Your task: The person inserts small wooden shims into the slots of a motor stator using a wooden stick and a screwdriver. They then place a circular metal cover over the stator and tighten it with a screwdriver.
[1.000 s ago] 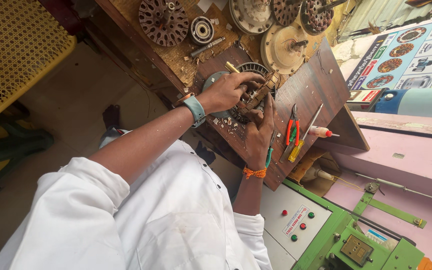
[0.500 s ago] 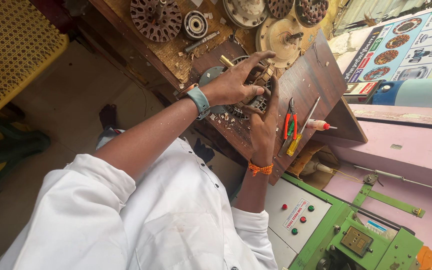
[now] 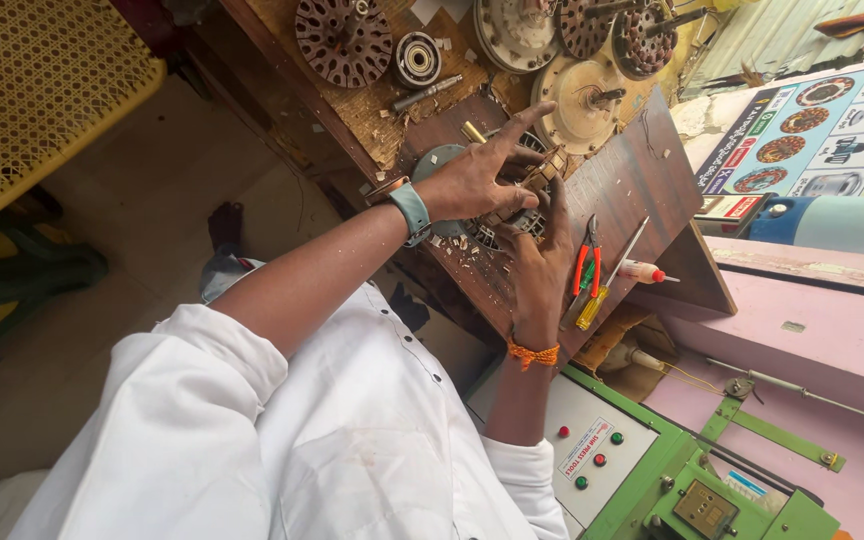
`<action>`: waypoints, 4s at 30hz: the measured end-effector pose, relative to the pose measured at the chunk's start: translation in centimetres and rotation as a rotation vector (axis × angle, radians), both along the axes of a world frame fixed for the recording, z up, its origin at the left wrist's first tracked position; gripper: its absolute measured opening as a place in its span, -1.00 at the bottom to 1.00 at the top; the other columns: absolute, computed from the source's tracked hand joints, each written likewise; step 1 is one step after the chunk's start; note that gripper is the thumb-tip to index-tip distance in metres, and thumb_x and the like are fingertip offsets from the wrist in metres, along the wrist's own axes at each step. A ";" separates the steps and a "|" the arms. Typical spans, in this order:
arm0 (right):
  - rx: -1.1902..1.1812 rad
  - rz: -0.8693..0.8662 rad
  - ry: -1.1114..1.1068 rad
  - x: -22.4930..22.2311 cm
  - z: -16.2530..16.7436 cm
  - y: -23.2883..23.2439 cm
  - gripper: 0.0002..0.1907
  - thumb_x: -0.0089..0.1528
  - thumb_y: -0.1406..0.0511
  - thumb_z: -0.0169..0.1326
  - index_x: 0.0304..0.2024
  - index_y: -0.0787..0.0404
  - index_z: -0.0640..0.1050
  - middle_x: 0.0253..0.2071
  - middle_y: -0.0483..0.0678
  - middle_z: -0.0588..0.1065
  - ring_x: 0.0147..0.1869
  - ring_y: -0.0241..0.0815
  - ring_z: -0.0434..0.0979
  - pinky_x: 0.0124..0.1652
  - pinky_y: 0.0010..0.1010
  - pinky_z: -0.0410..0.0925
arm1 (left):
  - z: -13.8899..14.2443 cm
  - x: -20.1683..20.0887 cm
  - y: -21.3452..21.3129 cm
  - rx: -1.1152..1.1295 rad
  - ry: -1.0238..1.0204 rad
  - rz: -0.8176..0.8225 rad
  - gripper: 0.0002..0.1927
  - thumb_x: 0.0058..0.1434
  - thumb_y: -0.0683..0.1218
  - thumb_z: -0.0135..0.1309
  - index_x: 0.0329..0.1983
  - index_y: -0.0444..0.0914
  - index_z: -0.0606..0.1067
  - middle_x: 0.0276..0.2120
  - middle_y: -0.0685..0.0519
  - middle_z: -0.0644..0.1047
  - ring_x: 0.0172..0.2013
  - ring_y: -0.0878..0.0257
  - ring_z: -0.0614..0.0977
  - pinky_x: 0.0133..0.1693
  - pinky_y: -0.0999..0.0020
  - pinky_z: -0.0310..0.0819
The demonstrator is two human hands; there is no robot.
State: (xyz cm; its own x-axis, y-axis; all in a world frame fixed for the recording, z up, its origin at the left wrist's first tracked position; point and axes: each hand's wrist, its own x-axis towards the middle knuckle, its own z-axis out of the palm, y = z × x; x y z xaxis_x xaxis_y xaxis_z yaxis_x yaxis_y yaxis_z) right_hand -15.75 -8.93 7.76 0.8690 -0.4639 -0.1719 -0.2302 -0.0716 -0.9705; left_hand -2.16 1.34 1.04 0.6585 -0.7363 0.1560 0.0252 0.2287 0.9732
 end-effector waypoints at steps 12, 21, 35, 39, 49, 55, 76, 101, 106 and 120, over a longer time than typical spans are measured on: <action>-0.423 0.040 -0.015 0.2 -0.7 3.0 -0.06 0.25 0.58 -0.15 0.61 0.04 -0.12 0.45 0.18 0.21 0.17 -0.14 0.54 0.10 -0.40 0.49 | -0.6 0.2 -1.2 0.013 0.385 0.063 -0.44 0.27 0.03 0.23 0.31 -0.12 0.39 0.00 -0.01 0.67 0.02 0.19 0.70 -0.01 0.21 0.69; -0.443 0.129 0.009 0.1 -1.3 1.9 0.03 0.10 0.67 -0.21 0.60 0.05 -0.05 0.51 0.17 0.18 0.31 -0.09 0.54 0.19 -0.34 0.52 | -2.2 0.5 -1.6 -0.063 0.198 0.185 -0.63 0.28 -0.26 0.05 0.14 -0.12 0.45 -0.13 0.10 0.68 -0.20 0.33 0.73 -0.32 0.40 0.69; -0.380 0.041 0.079 0.5 -1.3 4.3 -0.02 0.25 0.66 -0.14 0.62 0.03 -0.11 0.61 0.13 0.09 0.13 -0.24 0.52 -0.04 -0.48 0.45 | -1.4 3.9 0.1 0.089 0.093 0.140 -0.74 0.23 0.05 0.25 -0.14 -0.19 0.62 -0.30 0.08 0.72 -0.31 0.34 0.79 -0.29 0.35 0.73; -0.339 0.049 0.107 0.8 -0.8 4.8 -0.01 0.26 0.65 -0.13 0.63 0.02 -0.15 0.61 0.12 0.10 0.10 -0.31 0.50 -0.06 -0.52 0.45 | 0.2 6.8 0.4 0.278 0.322 -0.171 -0.71 0.19 0.05 0.20 -0.17 -0.24 0.66 -0.31 0.10 0.71 -0.35 0.33 0.80 -0.41 0.28 0.80; -0.369 0.074 0.126 1.1 -0.2 4.8 -0.05 0.30 0.62 -0.09 0.62 0.04 -0.15 0.62 0.15 0.05 0.14 -0.26 0.51 0.06 -0.46 0.47 | 2.9 9.2 -0.7 0.410 0.321 -0.415 -0.81 0.10 -0.12 0.26 -0.23 -0.28 0.64 -0.34 0.06 0.72 -0.43 0.29 0.74 -0.44 0.38 0.70; -0.430 0.086 0.147 0.6 0.3 4.7 -0.06 0.32 0.59 -0.03 0.62 0.05 -0.12 0.60 0.16 0.08 0.18 -0.22 0.52 0.14 -0.39 0.50 | 4.2 9.0 -0.9 0.533 0.384 -0.421 -0.80 0.06 -0.12 0.25 -0.23 -0.24 0.65 -0.32 0.05 0.74 -0.37 0.25 0.79 -0.39 0.36 0.68; -0.390 0.030 -0.004 -1.3 -1.7 1.5 -0.21 0.31 0.57 -0.04 0.57 0.14 0.10 0.48 0.08 0.29 0.10 -0.26 0.58 0.10 -0.41 0.46 | 2.3 7.1 -2.7 0.417 0.467 -0.263 -0.80 0.17 -0.05 0.19 -0.18 -0.22 0.62 -0.22 0.03 0.71 -0.39 0.20 0.77 -0.42 0.38 0.64; -0.274 0.156 -0.051 -2.3 -2.1 -3.1 -0.27 0.29 0.61 -0.06 0.51 0.22 0.19 0.52 0.12 0.20 0.11 -0.18 0.65 0.14 -0.35 0.52 | 7.1 6.8 -4.0 0.656 0.305 -0.342 -0.83 0.09 -0.07 0.23 -0.32 -0.25 0.67 -0.38 0.05 0.72 -0.36 0.32 0.76 -0.36 0.44 0.62; -0.270 0.135 -0.055 -2.3 -2.4 -3.0 -0.30 0.32 0.60 -0.08 0.51 0.21 0.22 0.52 0.12 0.22 0.10 -0.19 0.65 0.12 -0.36 0.53 | 6.1 7.5 -3.7 0.559 0.297 -0.375 -0.82 0.13 -0.07 0.20 -0.30 -0.27 0.66 -0.36 0.01 0.72 -0.35 0.28 0.77 -0.37 0.46 0.65; -0.156 0.148 -0.160 -3.0 -3.7 -3.1 -0.19 0.13 0.71 -0.27 0.42 0.17 0.17 0.55 0.06 0.16 0.27 -0.12 0.56 0.20 -0.36 0.45 | 2.5 1.9 0.5 0.297 -0.301 -0.249 -0.17 0.06 -0.20 0.28 0.41 -0.19 0.21 0.14 -0.15 0.51 0.18 0.00 0.54 0.21 0.04 0.42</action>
State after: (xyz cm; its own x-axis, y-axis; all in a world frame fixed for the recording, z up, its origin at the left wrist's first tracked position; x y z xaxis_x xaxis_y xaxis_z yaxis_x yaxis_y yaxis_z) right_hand -18.73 -12.02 4.08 0.9398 -0.3398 0.0365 -0.0509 -0.2450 -0.9682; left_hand -0.26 1.82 3.57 0.4147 -0.9072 0.0713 -0.2482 -0.0374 0.9680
